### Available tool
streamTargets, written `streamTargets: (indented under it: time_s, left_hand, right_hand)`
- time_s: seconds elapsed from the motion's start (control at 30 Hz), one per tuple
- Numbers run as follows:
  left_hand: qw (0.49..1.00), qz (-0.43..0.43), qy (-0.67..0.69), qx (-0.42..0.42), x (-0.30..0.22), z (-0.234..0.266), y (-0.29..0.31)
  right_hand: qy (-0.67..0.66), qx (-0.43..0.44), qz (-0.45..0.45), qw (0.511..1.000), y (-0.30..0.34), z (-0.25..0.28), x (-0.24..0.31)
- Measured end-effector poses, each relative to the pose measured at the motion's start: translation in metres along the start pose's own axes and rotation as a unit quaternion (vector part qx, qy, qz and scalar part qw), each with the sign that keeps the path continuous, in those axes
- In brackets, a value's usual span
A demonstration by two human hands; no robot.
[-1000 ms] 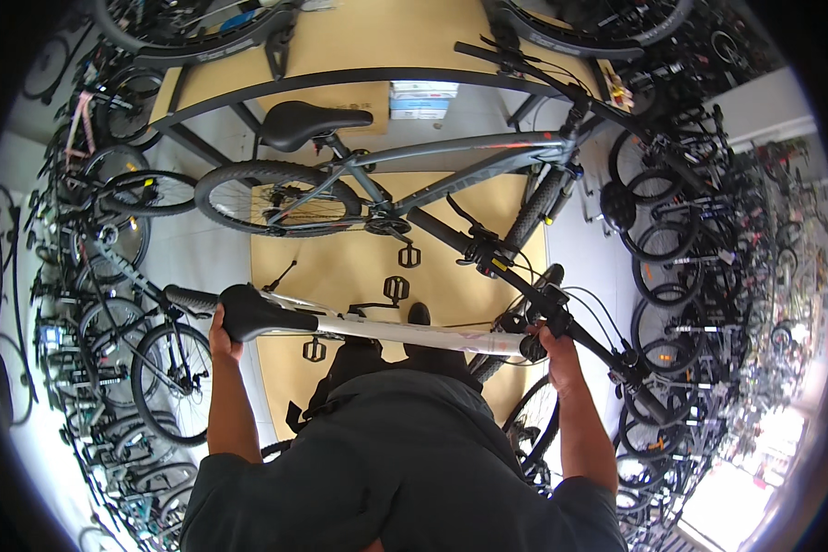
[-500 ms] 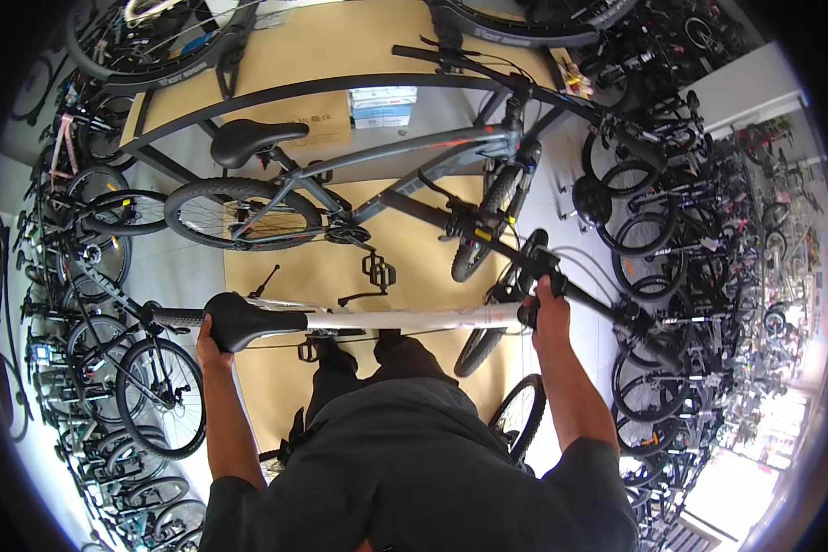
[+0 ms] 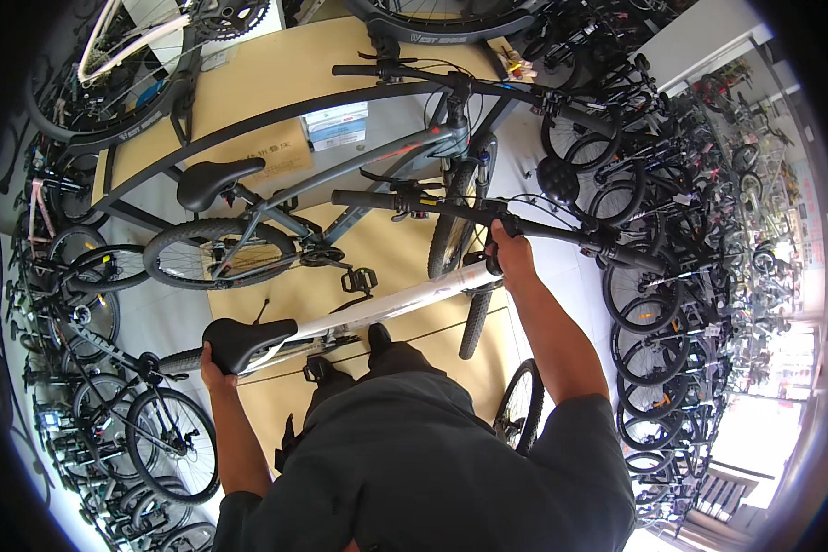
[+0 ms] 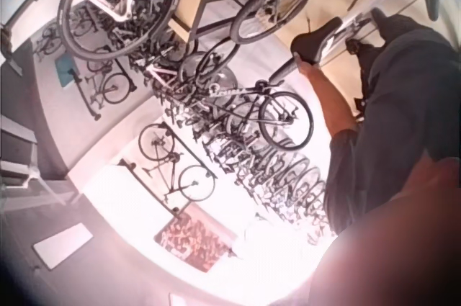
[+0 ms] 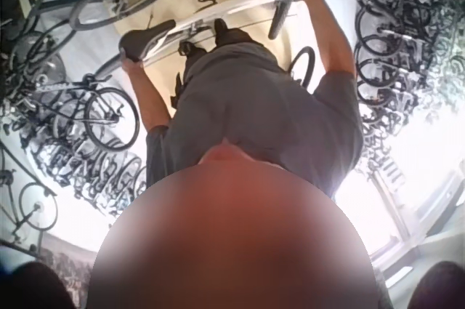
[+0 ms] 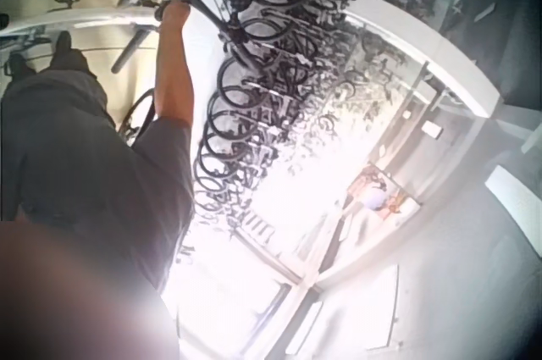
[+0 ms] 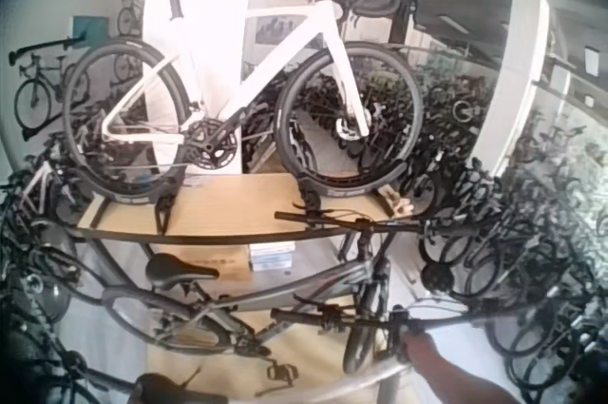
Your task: The person moves several bicycles within a bike shop, lifting and repositioning them from one area to another. The person handles the bikes by the handlebars and frames, shifting them between display stands and floor positions.
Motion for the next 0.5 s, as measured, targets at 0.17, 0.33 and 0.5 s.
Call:
streamTargets:
  time_s: [0.17,0.33,0.5]
  left_hand:
    - [1.000,0.015,-0.021,0.012,-0.006,-0.010,-0.013]
    - [0.999,0.013,-0.036,0.009,-0.001,0.005,-0.022]
    - [0.998,0.048,-0.049,-0.017,0.018,0.069,-0.014]
  right_hand:
    - [0.021,0.032,0.005,0.999,-0.006,-0.021,0.006]
    - [0.056,0.000,0.030,0.998,-0.020,-0.013,0.001]
    - [0.020,0.010,0.062,0.998,-0.034,-0.012,-0.004]
Point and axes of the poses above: each hand's wrist, its own y-axis away from the middle knuckle, its own z-axis out of the back of the hand, x = y × z, the point moved 9 cm from there along -y, towards the middle knuckle, and after that the axes turned 13 degrees about -x, right-handed, at the moved point
